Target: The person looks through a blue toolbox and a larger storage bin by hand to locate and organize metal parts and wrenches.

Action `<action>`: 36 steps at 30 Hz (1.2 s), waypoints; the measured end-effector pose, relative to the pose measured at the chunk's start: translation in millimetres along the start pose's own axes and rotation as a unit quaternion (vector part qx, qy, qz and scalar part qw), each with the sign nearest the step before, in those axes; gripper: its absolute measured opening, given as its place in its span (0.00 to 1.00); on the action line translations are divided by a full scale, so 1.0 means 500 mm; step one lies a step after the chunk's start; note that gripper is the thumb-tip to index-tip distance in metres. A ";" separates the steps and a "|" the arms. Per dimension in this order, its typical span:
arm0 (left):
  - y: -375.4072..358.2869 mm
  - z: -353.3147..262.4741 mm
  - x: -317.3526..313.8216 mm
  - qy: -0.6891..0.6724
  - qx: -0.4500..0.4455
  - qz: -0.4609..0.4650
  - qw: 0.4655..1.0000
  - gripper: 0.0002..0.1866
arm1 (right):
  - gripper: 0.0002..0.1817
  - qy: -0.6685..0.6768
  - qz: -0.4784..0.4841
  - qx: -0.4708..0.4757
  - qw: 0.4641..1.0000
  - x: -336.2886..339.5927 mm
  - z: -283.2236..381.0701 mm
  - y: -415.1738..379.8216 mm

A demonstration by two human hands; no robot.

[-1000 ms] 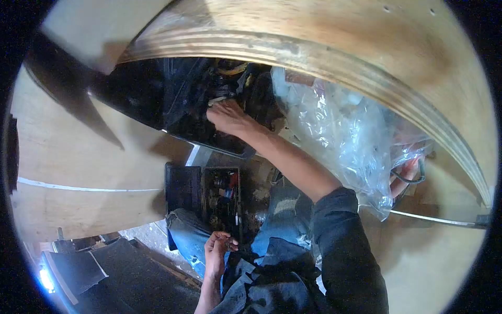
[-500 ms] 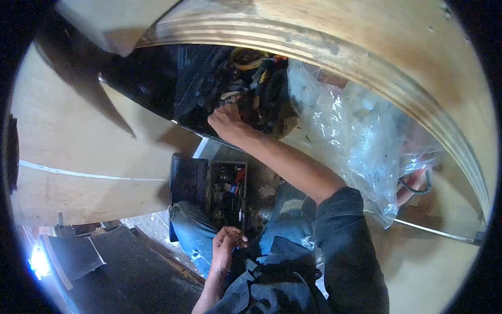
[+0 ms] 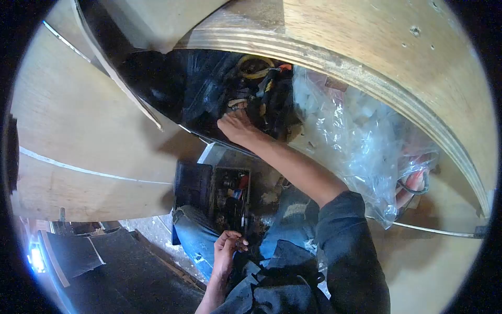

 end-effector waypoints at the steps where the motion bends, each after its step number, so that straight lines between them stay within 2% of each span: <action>1: 0.000 0.000 0.000 -0.002 0.000 -0.004 1.000 0.10 | 0.08 -0.012 -0.029 0.011 0.999 0.009 -0.003 -0.007; 4: -0.003 0.004 -0.003 -0.020 0.002 -0.012 1.000 0.10 | 0.13 0.009 0.078 0.022 0.997 0.023 -0.039 0.004; 7: 0.014 -0.006 -0.007 -0.049 -0.006 -0.021 0.999 0.11 | 0.17 0.148 0.069 -0.085 0.983 0.074 -0.088 0.008; 8: 0.026 -0.021 -0.008 -0.054 -0.005 -0.033 0.998 0.11 | 0.16 0.176 0.060 -0.105 0.977 0.079 -0.105 0.010; 9: 0.044 -0.043 -0.010 -0.058 -0.003 -0.046 0.997 0.11 | 0.17 0.158 0.091 -0.119 0.976 0.089 -0.107 0.005; 11: 0.101 -0.124 -0.023 0.068 -0.057 -0.046 0.995 0.16 | 0.17 0.119 0.152 -0.147 0.970 0.139 -0.109 -0.004; 12: 0.129 -0.191 -0.066 0.161 -0.179 -0.038 0.970 0.16 | 0.18 0.086 0.188 -0.145 0.968 0.149 -0.101 -0.011; 13: 0.157 -0.260 -0.114 0.250 -0.296 -0.030 0.921 0.17 | 0.19 0.069 0.190 -0.146 0.968 0.150 -0.092 -0.020; 15: 0.260 -0.345 -0.167 0.412 -0.420 -0.033 0.808 0.11 | 0.22 0.036 0.192 -0.150 0.969 0.150 -0.076 -0.039; 17: 0.359 -0.395 -0.218 0.549 -0.416 -0.032 0.724 0.08 | 0.22 0.038 0.157 -0.160 0.974 0.134 -0.074 -0.056; 19: 0.460 -0.411 -0.237 0.645 -0.362 -0.063 0.670 0.13 | 0.19 0.031 0.142 -0.166 0.975 0.131 -0.071 -0.068; 20: 0.493 -0.410 -0.246 0.667 -0.367 -0.048 0.646 0.13 | 0.14 0.033 0.090 -0.152 0.984 0.122 -0.071 -0.081; 22: 0.537 -0.399 -0.264 0.709 -0.374 -0.020 0.597 0.13 | 0.11 0.062 0.058 -0.149 0.985 0.124 -0.068 -0.110; 25: 0.555 -0.369 -0.271 0.714 -0.369 -0.067 0.592 0.05 | 0.09 0.079 0.017 -0.143 0.986 0.130 -0.064 -0.131; 27: 0.557 -0.365 -0.263 0.721 -0.347 -0.052 0.598 0.08 | 0.11 0.074 0.001 -0.148 0.986 0.132 -0.054 -0.150; 30: 0.553 -0.379 -0.263 0.727 -0.311 -0.036 0.612 0.12 | 0.11 0.054 0.028 -0.148 0.987 0.136 -0.047 -0.147; 33: 0.557 -0.383 -0.271 0.725 -0.283 -0.040 0.627 0.16 | 0.07 0.045 -0.058 -0.126 0.989 0.147 -0.042 -0.150; 35: 0.553 -0.387 -0.261 0.697 -0.289 -0.057 0.654 0.20 | 0.07 0.091 -0.064 -0.159 0.981 0.152 -0.046 -0.155; 36: 0.545 -0.397 -0.257 0.687 -0.299 -0.029 0.662 0.20 | 0.07 0.113 -0.067 -0.177 0.975 0.155 -0.049 -0.159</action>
Point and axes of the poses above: each hand's wrist, its own y-axis towards the middle knuckle, its own x-axis out of the back of the hand, z = x × y, the point moved 3 cm from there along y, towards the middle knuckle, and after that the axes turned 12 degrees about -y, right-handed, at the moved point
